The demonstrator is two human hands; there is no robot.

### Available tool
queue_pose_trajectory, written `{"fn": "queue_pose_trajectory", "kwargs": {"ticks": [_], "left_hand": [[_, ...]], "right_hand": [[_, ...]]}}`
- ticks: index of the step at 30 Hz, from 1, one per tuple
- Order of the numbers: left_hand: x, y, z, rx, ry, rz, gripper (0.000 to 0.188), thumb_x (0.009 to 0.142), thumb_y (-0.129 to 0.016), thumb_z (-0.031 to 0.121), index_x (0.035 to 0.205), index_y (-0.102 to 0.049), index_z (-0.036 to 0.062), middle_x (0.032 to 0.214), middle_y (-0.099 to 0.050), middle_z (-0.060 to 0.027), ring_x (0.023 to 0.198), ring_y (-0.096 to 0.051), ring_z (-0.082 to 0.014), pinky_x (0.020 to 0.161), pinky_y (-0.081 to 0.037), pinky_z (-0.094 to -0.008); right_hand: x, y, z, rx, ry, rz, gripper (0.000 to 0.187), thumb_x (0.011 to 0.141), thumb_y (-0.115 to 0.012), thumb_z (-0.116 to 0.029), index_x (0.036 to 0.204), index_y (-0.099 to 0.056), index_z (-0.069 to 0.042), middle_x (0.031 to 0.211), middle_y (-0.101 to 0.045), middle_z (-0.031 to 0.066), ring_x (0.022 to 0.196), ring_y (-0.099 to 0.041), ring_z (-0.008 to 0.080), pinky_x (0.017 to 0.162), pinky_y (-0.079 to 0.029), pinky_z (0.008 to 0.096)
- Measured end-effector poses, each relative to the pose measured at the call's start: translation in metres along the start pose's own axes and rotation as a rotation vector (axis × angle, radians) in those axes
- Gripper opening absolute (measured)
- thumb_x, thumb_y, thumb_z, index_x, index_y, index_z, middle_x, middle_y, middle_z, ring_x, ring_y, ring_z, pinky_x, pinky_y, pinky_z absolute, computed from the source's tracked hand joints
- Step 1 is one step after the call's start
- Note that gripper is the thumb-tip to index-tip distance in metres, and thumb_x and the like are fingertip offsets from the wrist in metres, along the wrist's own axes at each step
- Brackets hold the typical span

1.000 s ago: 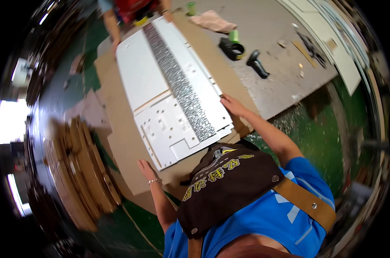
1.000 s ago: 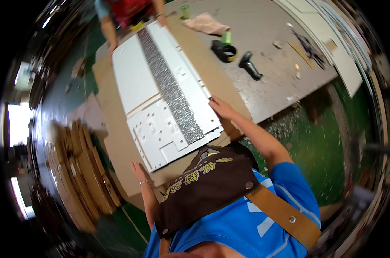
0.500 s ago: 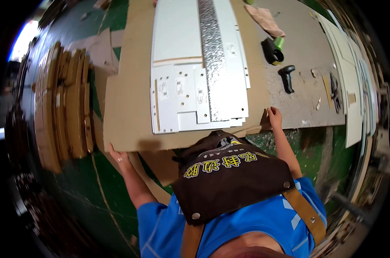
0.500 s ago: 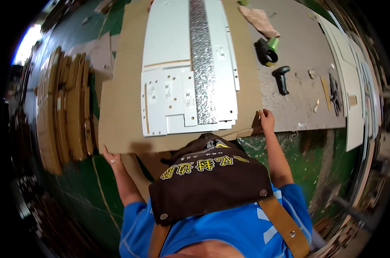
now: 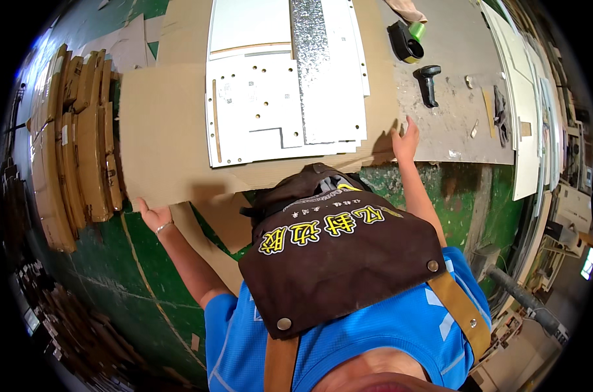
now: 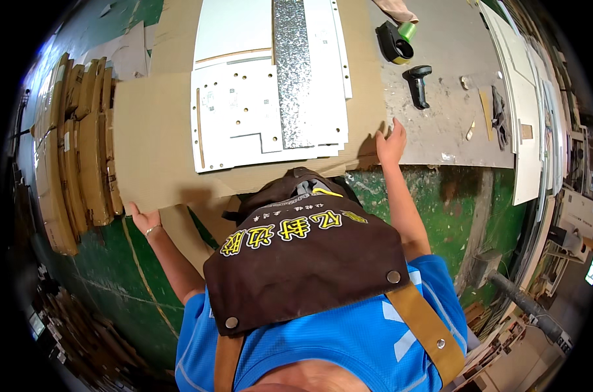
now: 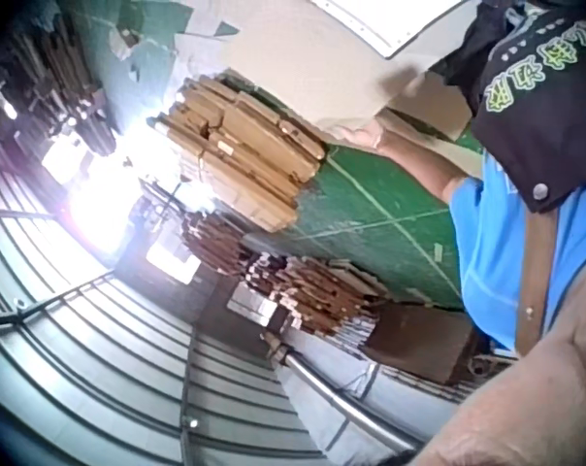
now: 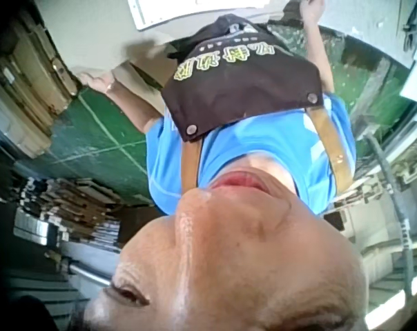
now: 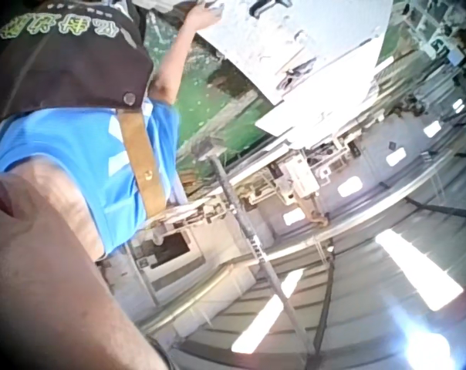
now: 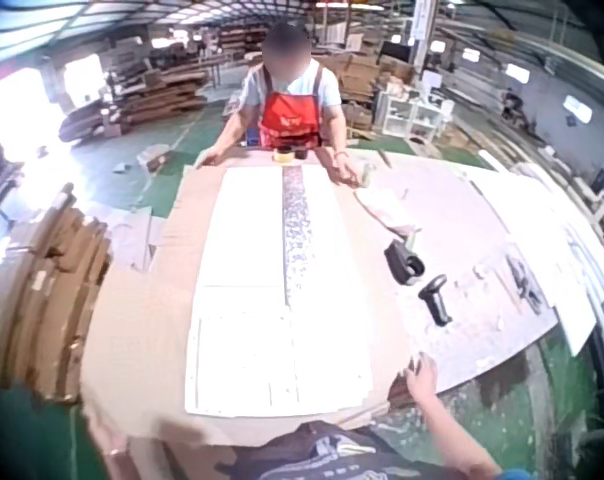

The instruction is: The person assembles white furniture panels on a workbench in a workshop. They wipe the panels with a cloth, use a power drill to fasten them together, and arrange the components for further assembly.

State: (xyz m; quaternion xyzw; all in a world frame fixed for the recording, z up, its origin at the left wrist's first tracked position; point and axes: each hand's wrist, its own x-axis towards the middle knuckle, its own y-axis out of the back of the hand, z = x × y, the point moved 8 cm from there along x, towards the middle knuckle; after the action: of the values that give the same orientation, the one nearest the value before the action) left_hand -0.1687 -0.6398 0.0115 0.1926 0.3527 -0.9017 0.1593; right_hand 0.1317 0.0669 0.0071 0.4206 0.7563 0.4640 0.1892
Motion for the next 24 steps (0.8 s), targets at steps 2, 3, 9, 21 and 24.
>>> {"fn": "queue_pose_trajectory", "kwargs": {"ticks": [2, 3, 9, 21, 24], "left_hand": [[0.016, 0.062, 0.016, 0.196, -0.052, 0.247, 0.045, 0.096, -0.053, 0.031, 0.131, -0.047, 0.0044, 0.133, -0.051, -0.012, 0.121, -0.049, -0.0305, 0.101, -0.041, -0.0493], [0.006, 0.041, 0.008, 0.203, -0.015, 0.231, 0.045, 0.094, -0.056, 0.031, 0.128, -0.048, 0.0034, 0.128, -0.055, -0.0125, 0.115, -0.053, -0.0302, 0.096, -0.046, -0.0472], [-0.01, -0.011, -0.037, 0.15, 0.124, 0.019, 0.05, 0.095, -0.054, 0.031, 0.135, -0.043, 0.0033, 0.137, -0.048, -0.0103, 0.123, -0.046, -0.0299, 0.105, -0.037, -0.0469], [-0.06, -0.052, -0.078, 0.111, 0.168, -0.276, 0.06, 0.092, -0.057, 0.039, 0.14, -0.037, 0.007, 0.143, -0.039, -0.0065, 0.13, -0.038, -0.0273, 0.11, -0.029, -0.0444], [-0.094, -0.085, -0.075, 0.109, 0.14, -0.778, 0.068, 0.093, -0.05, 0.048, 0.145, -0.029, 0.0109, 0.151, -0.027, -0.0048, 0.137, -0.026, -0.0271, 0.114, -0.018, -0.0455]], "right_hand": [[0.0, 0.007, -0.06, 0.149, 0.236, 0.068, 0.053, 0.076, -0.066, -0.014, 0.126, -0.049, -0.003, 0.126, -0.05, 0.0211, 0.12, -0.045, 0.0365, 0.101, -0.035, 0.0452], [-0.003, 0.006, -0.093, 0.185, 0.296, 0.015, 0.052, 0.077, -0.066, -0.014, 0.125, -0.05, -0.003, 0.126, -0.05, 0.0209, 0.119, -0.045, 0.0372, 0.102, -0.035, 0.0452], [-0.051, -0.048, -0.282, 0.329, 0.797, -0.251, 0.055, 0.075, -0.07, -0.029, 0.121, -0.053, -0.004, 0.129, -0.047, 0.0212, 0.123, -0.041, 0.0377, 0.101, -0.034, 0.0485], [-0.07, -0.093, -0.337, -0.054, 0.83, -0.465, 0.087, 0.082, -0.06, -0.054, 0.144, -0.028, -0.003, 0.149, -0.023, 0.0254, 0.141, -0.015, 0.0364, 0.113, -0.013, 0.0529], [-0.051, -0.069, -0.337, 0.219, 0.735, -0.42, 0.077, 0.082, -0.065, -0.044, 0.14, -0.035, -0.003, 0.143, -0.032, 0.0237, 0.136, -0.027, 0.037, 0.11, -0.022, 0.0515]]}}
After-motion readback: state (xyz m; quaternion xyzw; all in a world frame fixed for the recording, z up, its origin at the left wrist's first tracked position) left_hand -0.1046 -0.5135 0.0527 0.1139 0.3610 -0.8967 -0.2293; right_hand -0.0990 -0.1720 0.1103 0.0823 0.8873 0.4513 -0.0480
